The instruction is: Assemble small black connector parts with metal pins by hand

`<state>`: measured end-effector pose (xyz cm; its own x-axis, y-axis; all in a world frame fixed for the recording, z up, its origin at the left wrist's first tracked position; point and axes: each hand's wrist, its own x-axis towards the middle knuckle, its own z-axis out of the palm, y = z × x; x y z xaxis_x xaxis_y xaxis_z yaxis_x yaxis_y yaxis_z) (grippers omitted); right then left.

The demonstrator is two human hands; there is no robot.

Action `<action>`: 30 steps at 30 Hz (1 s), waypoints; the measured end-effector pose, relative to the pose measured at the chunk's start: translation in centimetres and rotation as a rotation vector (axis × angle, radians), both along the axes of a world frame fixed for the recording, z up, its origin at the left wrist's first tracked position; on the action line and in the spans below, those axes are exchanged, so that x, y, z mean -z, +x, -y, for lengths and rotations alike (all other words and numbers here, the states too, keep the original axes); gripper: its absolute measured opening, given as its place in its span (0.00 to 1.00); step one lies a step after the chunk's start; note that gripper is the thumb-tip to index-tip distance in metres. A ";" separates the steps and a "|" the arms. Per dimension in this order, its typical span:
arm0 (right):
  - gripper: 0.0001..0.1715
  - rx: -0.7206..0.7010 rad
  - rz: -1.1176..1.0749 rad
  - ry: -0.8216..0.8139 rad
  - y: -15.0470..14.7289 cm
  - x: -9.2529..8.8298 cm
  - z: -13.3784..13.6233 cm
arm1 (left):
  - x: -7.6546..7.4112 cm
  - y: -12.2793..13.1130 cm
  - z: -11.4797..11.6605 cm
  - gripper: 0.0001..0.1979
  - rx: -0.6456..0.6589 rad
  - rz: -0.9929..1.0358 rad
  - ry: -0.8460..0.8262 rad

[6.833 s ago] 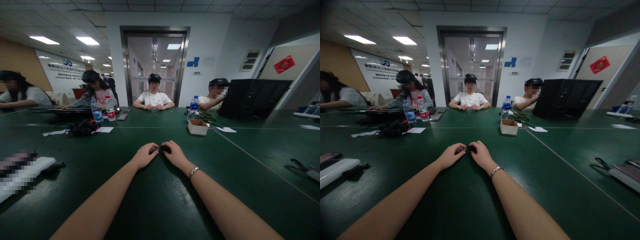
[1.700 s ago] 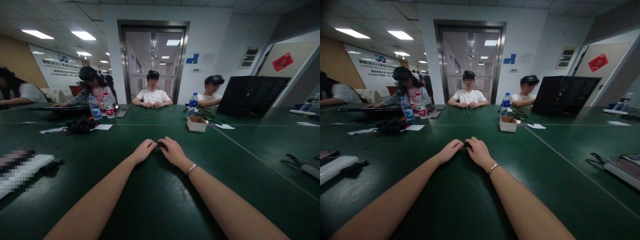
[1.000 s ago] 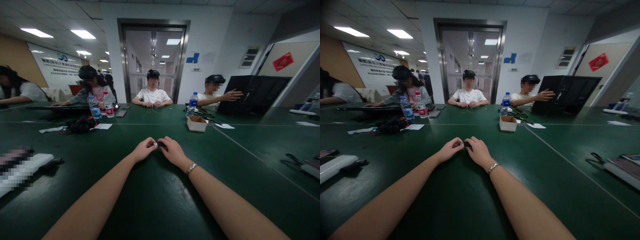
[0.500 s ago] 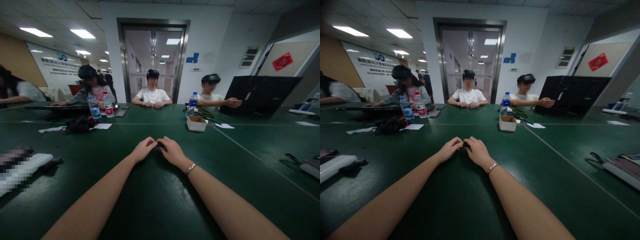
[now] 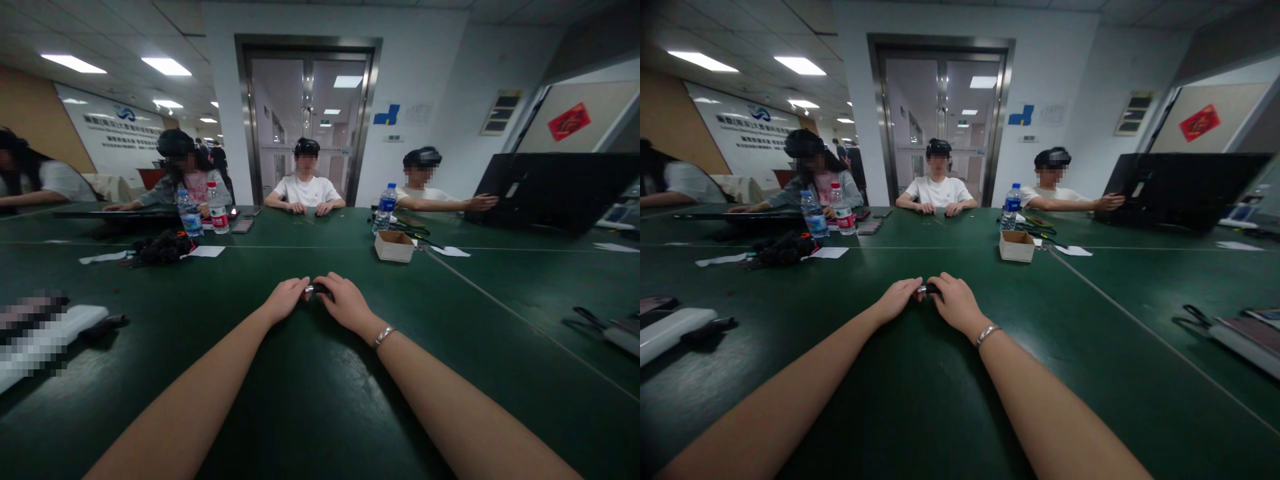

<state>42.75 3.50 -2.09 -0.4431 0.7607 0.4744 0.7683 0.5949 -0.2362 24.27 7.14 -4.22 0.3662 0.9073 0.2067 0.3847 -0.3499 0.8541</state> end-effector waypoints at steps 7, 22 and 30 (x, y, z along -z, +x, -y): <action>0.16 0.000 -0.003 -0.022 0.0 -0.2 0.1 | 0.0 0.1 -0.1 0.23 0.024 -0.027 -0.004; 0.16 0.002 0.006 -0.008 0.1 0.0 -0.1 | -0.4 0.3 0.3 0.22 -0.032 -0.043 0.002; 0.15 -0.001 0.002 -0.019 0.1 0.0 -0.1 | -0.5 0.2 0.5 0.22 -0.021 -0.069 0.025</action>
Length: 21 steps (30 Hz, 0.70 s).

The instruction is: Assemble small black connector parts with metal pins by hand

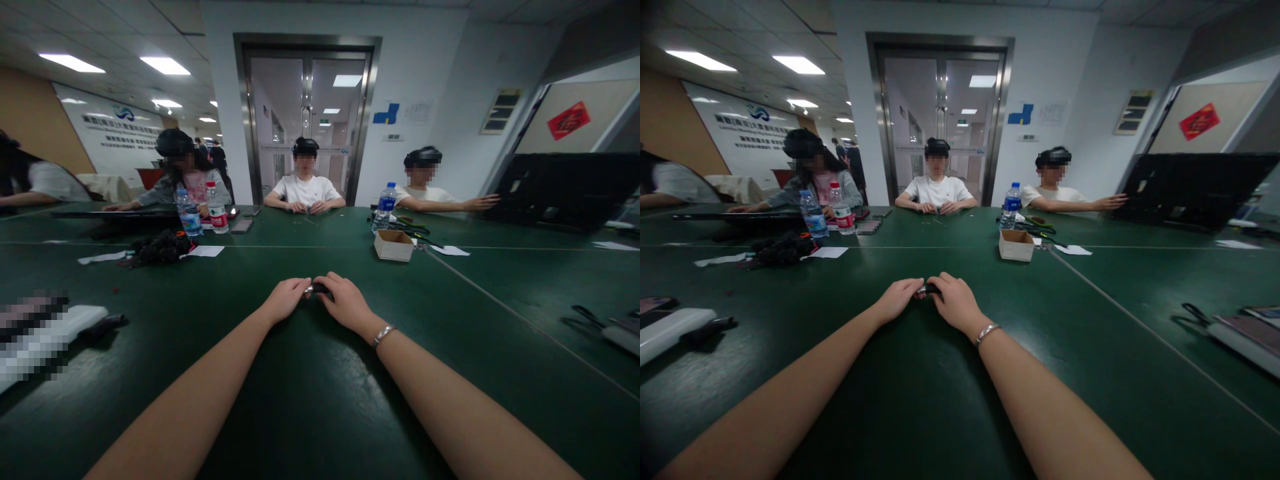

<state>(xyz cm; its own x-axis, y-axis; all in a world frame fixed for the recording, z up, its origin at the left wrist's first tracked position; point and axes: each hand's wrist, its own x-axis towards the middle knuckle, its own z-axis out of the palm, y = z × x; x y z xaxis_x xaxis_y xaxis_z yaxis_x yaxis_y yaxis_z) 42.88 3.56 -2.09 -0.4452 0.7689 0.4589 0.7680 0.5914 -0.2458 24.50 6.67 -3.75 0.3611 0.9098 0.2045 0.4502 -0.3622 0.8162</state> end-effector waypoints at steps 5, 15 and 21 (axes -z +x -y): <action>0.15 0.002 0.001 0.000 0.0 0.0 0.0 | -0.3 0.1 0.2 0.19 0.021 -0.003 0.006; 0.15 -0.006 -0.021 -0.008 -0.1 -0.1 0.2 | 0.0 -0.1 -0.1 0.19 0.042 -0.020 0.016; 0.15 -0.016 -0.026 -0.023 -0.1 -0.1 0.2 | 0.0 -0.1 0.1 0.21 0.025 0.002 0.021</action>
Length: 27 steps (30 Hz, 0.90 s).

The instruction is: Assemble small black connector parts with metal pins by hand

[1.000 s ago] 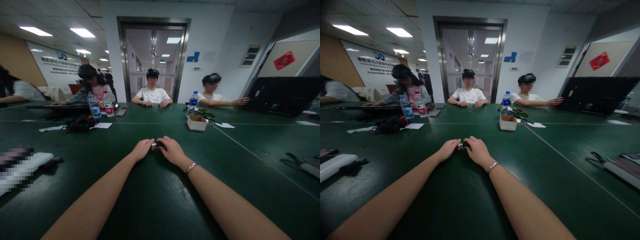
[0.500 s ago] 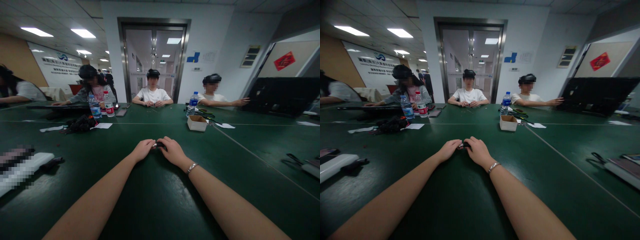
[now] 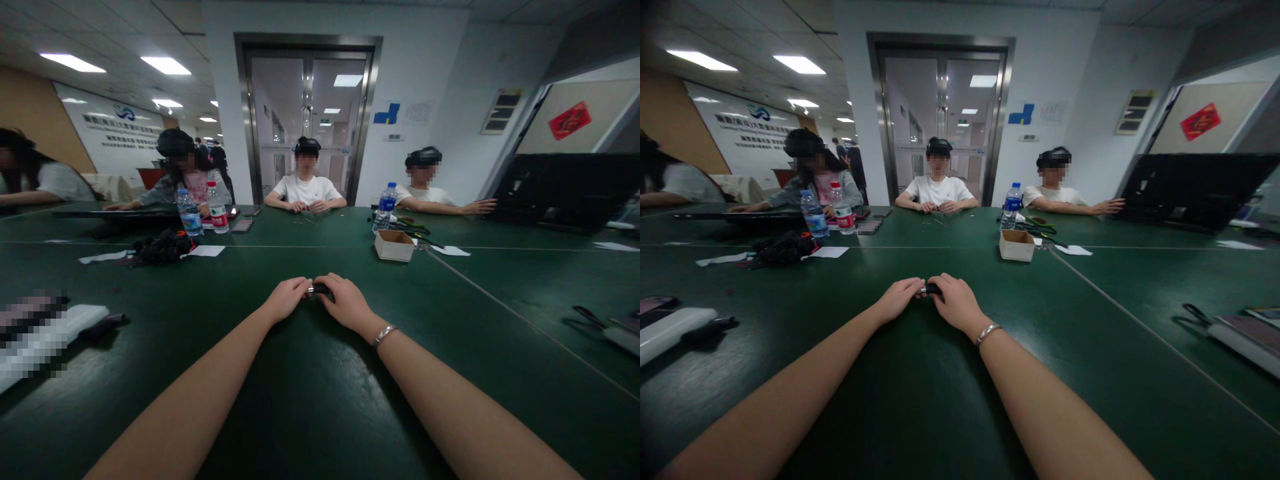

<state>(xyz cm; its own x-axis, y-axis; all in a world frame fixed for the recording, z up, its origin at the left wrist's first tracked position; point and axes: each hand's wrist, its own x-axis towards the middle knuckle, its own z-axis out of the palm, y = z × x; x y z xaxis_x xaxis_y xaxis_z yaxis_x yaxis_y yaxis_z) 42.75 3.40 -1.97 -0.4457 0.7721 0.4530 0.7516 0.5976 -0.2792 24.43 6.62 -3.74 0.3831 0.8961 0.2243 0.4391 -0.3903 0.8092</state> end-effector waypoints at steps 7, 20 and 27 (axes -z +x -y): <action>0.15 0.003 0.005 -0.003 0.0 0.0 0.0 | 0.0 0.0 0.0 0.20 0.002 -0.032 0.003; 0.12 -0.012 0.028 0.039 0.2 0.4 -0.1 | -0.4 0.3 0.8 0.26 -0.074 -0.167 0.139; 0.10 0.124 -0.077 -0.111 1.5 1.0 -0.5 | -0.5 -1.4 1.2 0.18 -0.332 -0.458 0.206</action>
